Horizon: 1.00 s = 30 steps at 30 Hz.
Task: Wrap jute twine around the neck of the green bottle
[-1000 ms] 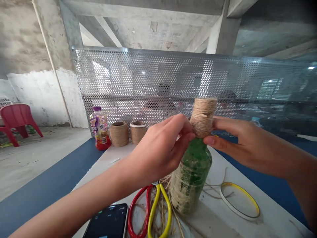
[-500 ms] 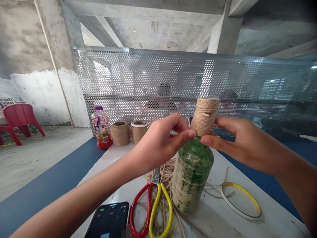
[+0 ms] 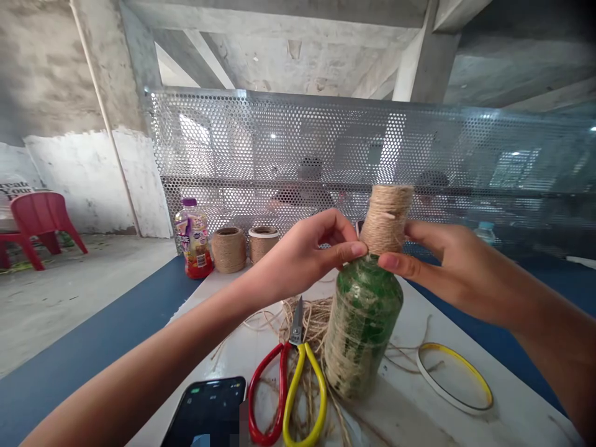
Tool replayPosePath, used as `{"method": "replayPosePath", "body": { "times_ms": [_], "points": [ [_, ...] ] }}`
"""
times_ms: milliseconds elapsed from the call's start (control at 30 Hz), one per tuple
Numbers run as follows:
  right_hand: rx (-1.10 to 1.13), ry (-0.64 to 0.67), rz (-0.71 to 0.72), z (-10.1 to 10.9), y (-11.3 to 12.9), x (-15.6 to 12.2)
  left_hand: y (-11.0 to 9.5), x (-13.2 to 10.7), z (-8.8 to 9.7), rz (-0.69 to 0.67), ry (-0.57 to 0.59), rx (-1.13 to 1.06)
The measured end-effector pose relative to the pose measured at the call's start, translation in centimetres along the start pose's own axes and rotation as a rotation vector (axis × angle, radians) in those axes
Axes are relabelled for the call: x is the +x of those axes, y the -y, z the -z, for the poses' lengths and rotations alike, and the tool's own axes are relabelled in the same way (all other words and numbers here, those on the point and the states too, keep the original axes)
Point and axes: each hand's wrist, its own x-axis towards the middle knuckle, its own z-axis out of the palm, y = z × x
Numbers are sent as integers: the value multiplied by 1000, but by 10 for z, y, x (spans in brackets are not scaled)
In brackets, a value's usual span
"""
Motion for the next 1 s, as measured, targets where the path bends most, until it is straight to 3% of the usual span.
{"method": "replayPosePath", "body": {
  "times_ms": [133,400,700,1000],
  "points": [
    [49,9,41,-3,0,1,1,1,1,9,-1,-65],
    [213,91,23,-2,7,1,-2,-1,-1,-32,-47,119],
    [289,192,86,-3,-3,4,3,2,1,-26,-5,-76],
    [-80,4,119,-6,-4,-2,0,2,-2,25,-9,-162]
  ]
}}
